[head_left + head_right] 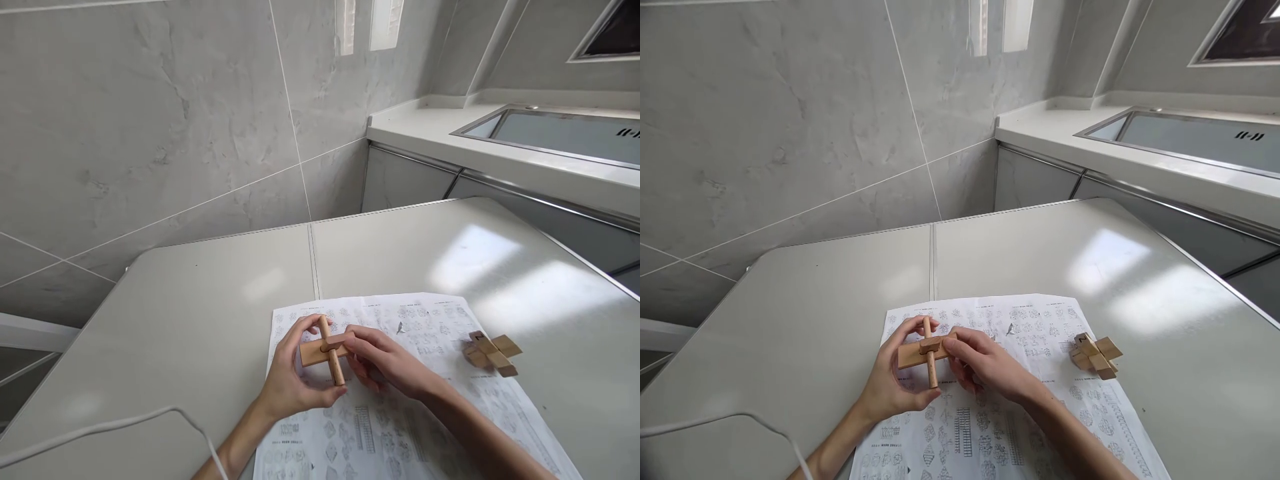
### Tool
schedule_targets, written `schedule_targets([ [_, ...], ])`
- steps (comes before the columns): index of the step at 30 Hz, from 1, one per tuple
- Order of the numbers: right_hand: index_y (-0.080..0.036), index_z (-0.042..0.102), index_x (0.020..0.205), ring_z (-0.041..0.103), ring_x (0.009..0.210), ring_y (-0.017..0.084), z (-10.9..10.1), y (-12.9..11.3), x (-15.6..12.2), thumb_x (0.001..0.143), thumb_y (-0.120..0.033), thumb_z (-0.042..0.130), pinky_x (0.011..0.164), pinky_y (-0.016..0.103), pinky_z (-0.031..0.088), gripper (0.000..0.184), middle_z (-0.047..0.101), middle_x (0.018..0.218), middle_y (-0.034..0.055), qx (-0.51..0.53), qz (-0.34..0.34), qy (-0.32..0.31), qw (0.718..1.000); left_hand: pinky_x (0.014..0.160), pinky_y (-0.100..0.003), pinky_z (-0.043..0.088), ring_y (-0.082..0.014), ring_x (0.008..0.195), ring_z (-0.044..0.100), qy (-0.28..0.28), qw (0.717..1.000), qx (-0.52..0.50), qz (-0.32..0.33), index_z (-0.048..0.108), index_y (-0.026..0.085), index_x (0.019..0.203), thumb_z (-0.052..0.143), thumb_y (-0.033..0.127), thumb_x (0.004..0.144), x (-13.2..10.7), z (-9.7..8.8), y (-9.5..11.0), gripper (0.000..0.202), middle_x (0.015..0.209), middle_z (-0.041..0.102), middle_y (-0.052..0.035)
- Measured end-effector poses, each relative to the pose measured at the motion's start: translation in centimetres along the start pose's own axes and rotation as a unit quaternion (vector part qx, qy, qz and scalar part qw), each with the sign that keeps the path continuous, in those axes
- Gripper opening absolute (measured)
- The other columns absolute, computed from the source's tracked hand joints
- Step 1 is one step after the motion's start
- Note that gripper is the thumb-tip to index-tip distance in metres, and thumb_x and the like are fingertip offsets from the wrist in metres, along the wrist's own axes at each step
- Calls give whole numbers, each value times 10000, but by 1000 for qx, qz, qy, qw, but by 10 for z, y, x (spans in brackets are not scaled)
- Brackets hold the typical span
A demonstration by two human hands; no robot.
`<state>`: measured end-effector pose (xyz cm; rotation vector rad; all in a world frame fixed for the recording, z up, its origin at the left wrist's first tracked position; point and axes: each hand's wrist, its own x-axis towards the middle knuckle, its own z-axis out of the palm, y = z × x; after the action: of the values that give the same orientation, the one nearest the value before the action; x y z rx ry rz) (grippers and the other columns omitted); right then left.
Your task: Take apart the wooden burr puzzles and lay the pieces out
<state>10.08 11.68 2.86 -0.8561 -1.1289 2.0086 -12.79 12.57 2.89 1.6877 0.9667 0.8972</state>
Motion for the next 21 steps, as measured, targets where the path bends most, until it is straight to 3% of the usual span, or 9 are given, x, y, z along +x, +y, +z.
schedule_targets([
  [11,-226,526,829,429,398,80,4,13,-1,1036,-630,619,377,220,259,464,554,623,-57,34,-35,26,998,1042,-503,545,-349,1227,654,19,993,75,86,535,302,1427,980,283,615,0,7,2,926,1327,660,-98],
  [21,-220,531,844,460,414,80,2,7,-4,1055,-588,615,389,208,307,432,562,637,-58,29,-30,-6,999,1013,-510,573,-346,1178,676,25,980,134,141,503,292,1457,995,312,597,-1,4,1,991,1297,676,-110],
])
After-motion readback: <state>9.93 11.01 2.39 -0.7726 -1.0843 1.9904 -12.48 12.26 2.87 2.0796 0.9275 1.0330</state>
